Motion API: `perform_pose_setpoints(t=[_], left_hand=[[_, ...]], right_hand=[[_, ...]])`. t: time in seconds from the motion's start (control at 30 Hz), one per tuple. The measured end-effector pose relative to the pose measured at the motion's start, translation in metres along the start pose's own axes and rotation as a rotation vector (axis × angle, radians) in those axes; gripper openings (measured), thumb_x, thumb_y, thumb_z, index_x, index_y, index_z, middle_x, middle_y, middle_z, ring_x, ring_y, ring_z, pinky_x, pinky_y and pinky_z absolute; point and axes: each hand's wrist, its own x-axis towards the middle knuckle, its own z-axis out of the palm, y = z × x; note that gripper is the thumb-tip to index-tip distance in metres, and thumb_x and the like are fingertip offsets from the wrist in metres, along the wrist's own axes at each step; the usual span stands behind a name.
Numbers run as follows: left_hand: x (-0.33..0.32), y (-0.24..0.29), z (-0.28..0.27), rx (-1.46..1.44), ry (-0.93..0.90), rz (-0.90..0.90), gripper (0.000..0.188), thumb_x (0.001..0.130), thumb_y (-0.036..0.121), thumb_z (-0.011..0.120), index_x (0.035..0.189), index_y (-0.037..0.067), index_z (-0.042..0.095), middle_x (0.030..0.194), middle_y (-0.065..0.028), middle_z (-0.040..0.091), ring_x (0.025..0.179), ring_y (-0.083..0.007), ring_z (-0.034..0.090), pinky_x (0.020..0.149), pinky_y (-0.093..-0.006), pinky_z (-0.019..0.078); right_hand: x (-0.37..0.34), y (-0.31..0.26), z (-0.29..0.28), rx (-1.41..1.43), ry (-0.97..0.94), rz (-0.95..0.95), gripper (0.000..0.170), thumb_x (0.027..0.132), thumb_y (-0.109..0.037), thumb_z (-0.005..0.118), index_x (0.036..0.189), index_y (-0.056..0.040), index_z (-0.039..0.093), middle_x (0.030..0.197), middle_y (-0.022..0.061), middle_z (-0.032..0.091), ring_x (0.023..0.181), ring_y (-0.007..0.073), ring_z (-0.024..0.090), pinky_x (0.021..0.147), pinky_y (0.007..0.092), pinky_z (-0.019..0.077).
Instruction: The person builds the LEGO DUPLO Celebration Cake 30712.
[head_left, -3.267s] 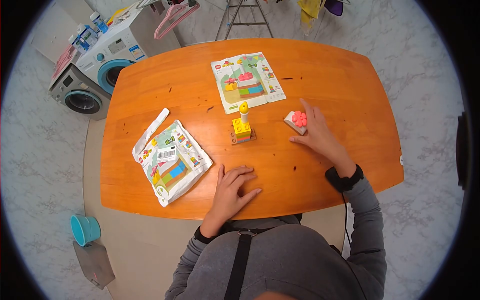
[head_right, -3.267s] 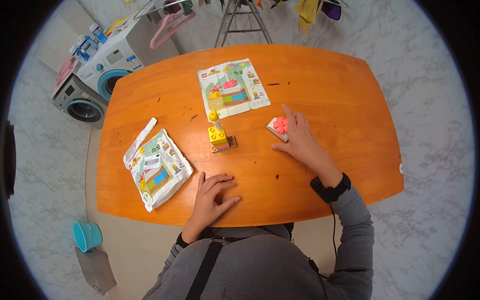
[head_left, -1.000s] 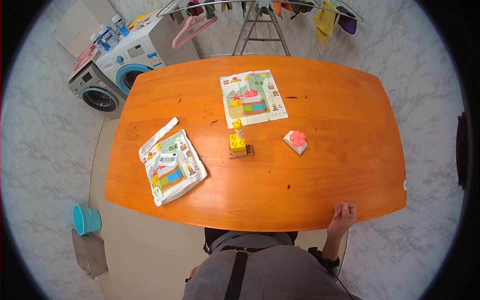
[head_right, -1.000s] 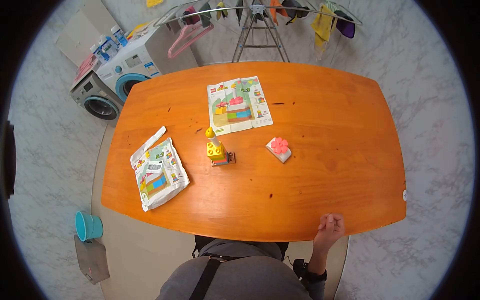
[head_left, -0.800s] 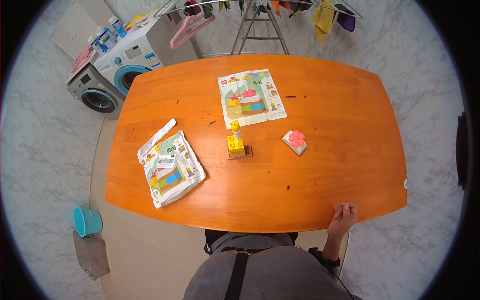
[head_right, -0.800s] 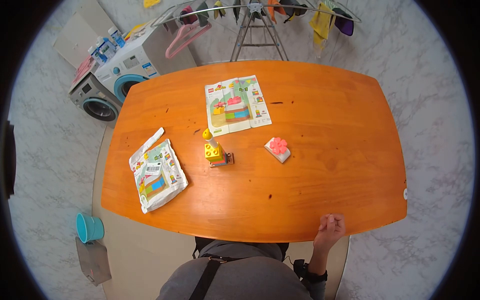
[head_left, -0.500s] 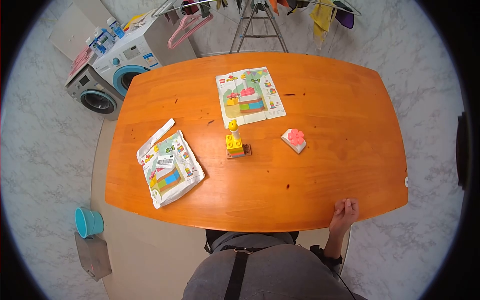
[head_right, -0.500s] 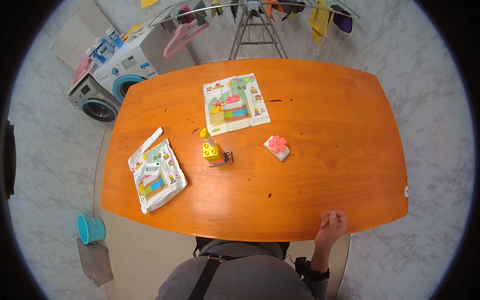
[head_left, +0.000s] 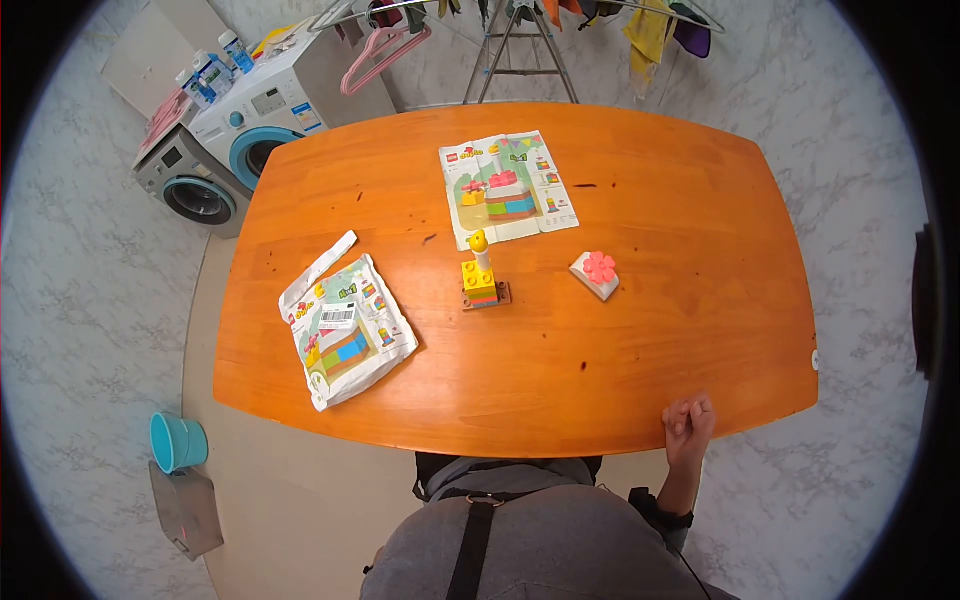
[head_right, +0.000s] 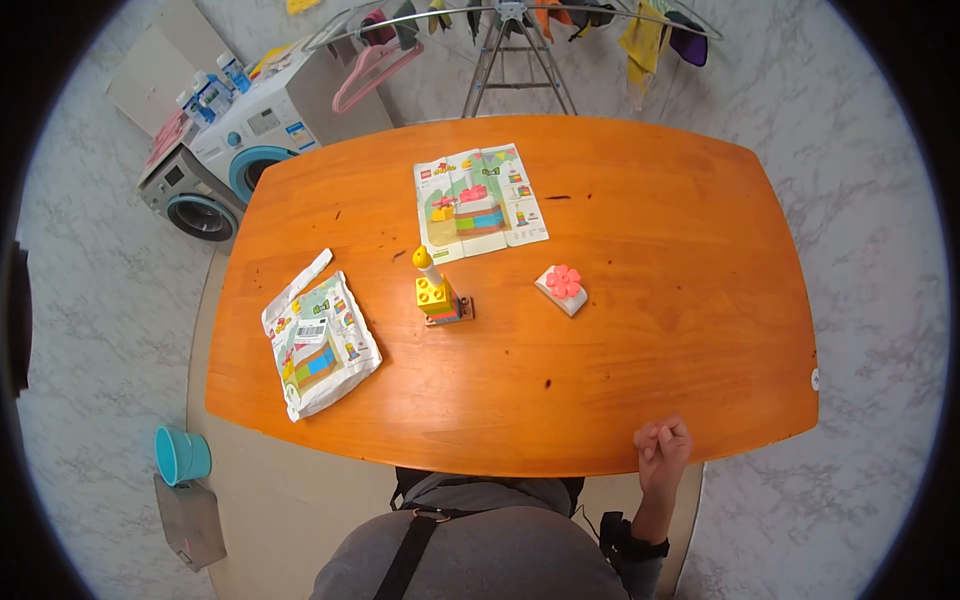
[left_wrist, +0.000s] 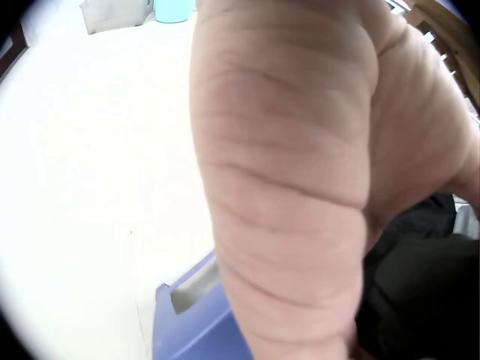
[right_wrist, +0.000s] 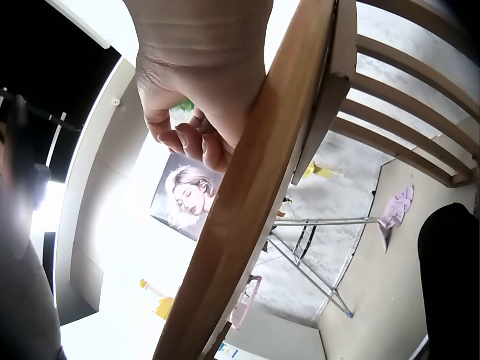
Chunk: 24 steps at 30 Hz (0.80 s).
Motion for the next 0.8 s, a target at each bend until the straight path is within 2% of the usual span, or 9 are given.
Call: perform_pose_setpoints(t=[0.13, 0.23, 0.33, 0.4, 0.53, 0.6, 0.67, 0.73, 0.8], left_hand=[[-0.022, 0.0, -0.021, -0.017, -0.061, 0.009, 0.049, 0.076, 0.001, 0.066, 0.122, 0.009, 0.05, 0.113, -0.0119, 0.062, 0.103, -0.0244, 0.062, 0.091, -0.0363, 0.0508], [-0.051, 0.032, -0.039, -0.15, -0.178, 0.131, 0.05, 0.076, 0.001, 0.067, 0.122, 0.009, 0.05, 0.114, -0.012, 0.062, 0.104, -0.0247, 0.062, 0.091, -0.0366, 0.0507], [-0.088, 0.091, -0.048, -0.529, -0.336, 0.458, 0.065, 0.066, -0.002, 0.075, 0.123, 0.008, 0.047, 0.113, -0.0135, 0.062, 0.111, -0.0309, 0.06, 0.1, -0.0436, 0.0458], [-0.097, 0.13, -0.054, -0.571, -0.273, 0.675, 0.072, 0.061, -0.004, 0.078, 0.123, 0.008, 0.045, 0.112, -0.0143, 0.061, 0.113, -0.0361, 0.058, 0.103, -0.0508, 0.0409], [-0.152, 0.229, -0.027, -0.322, -0.241, 1.082, 0.077, 0.056, -0.003, 0.083, 0.122, 0.005, 0.044, 0.109, -0.0114, 0.054, 0.111, -0.037, 0.058, 0.098, -0.0528, 0.0463], [-0.187, 0.272, 0.002, -0.294, -0.376, 1.183, 0.083, 0.053, 0.001, 0.088, 0.123, 0.004, 0.043, 0.107, -0.0108, 0.053, 0.108, -0.0342, 0.059, 0.096, -0.0523, 0.0483], [-0.206, 0.307, 0.032, -0.209, -0.464, 1.317, 0.088, 0.049, 0.006, 0.093, 0.122, 0.002, 0.043, 0.108, -0.012, 0.054, 0.106, -0.0333, 0.06, 0.096, -0.0526, 0.0476], [-0.219, 0.335, 0.069, -0.069, -0.522, 1.574, 0.09, 0.046, 0.01, 0.096, 0.12, -0.001, 0.044, 0.109, -0.0132, 0.055, 0.106, -0.0321, 0.06, 0.093, -0.0482, 0.0488], [-0.238, 0.348, 0.104, -0.012, -0.518, 1.697, 0.092, 0.044, 0.012, 0.097, 0.12, -0.002, 0.046, 0.109, -0.0137, 0.057, 0.105, -0.03, 0.06, 0.09, -0.0427, 0.0491]], right_hand=[[-0.014, 0.006, 0.012, -0.024, -0.067, 0.034, 0.027, 0.091, -0.025, 0.065, 0.081, -0.0056, 0.049, 0.059, -0.0012, 0.041, 0.053, 0.0081, 0.035, 0.052, 0.0251, 0.0267], [-0.026, 0.011, 0.022, -0.032, -0.103, 0.027, 0.03, 0.089, -0.029, 0.067, 0.082, -0.0047, 0.051, 0.061, -0.0009, 0.042, 0.054, 0.0084, 0.035, 0.053, 0.0252, 0.0275], [-0.038, 0.018, 0.027, 0.021, -0.161, 0.005, 0.03, 0.088, -0.029, 0.068, 0.082, -0.0045, 0.052, 0.061, -0.0001, 0.043, 0.054, 0.0088, 0.036, 0.053, 0.0255, 0.0272], [-0.045, 0.023, 0.03, 0.088, -0.192, 0.02, 0.03, 0.088, -0.029, 0.068, 0.082, -0.0043, 0.052, 0.063, 0.0005, 0.044, 0.055, 0.0089, 0.037, 0.053, 0.0254, 0.0276], [-0.055, 0.037, 0.044, 0.149, -0.236, 0.088, 0.024, 0.09, -0.021, 0.066, 0.083, -0.0036, 0.052, 0.066, 0.0013, 0.047, 0.057, 0.009, 0.04, 0.054, 0.0244, 0.0314], [-0.059, 0.043, 0.051, -0.148, -0.357, 0.201, 0.015, 0.089, -0.012, 0.065, 0.087, -0.0016, 0.055, 0.07, 0.0031, 0.052, 0.062, 0.0094, 0.048, 0.058, 0.0233, 0.0383], [-0.055, 0.038, 0.068, -0.262, -0.39, 0.25, 0.013, 0.087, -0.007, 0.067, 0.092, -0.0009, 0.056, 0.073, 0.0044, 0.055, 0.065, 0.0094, 0.051, 0.059, 0.0229, 0.0412], [-0.048, 0.028, 0.086, -0.372, -0.428, 0.299, 0.015, 0.084, -0.002, 0.068, 0.096, -0.0002, 0.058, 0.075, 0.0056, 0.057, 0.068, 0.0094, 0.054, 0.061, 0.0226, 0.0442], [-0.04, 0.013, 0.103, -0.47, -0.657, 0.112, 0.037, 0.079, -0.001, 0.074, 0.111, -0.0007, 0.057, 0.088, 0.0072, 0.06, 0.074, 0.0094, 0.059, 0.063, 0.0229, 0.0473]])
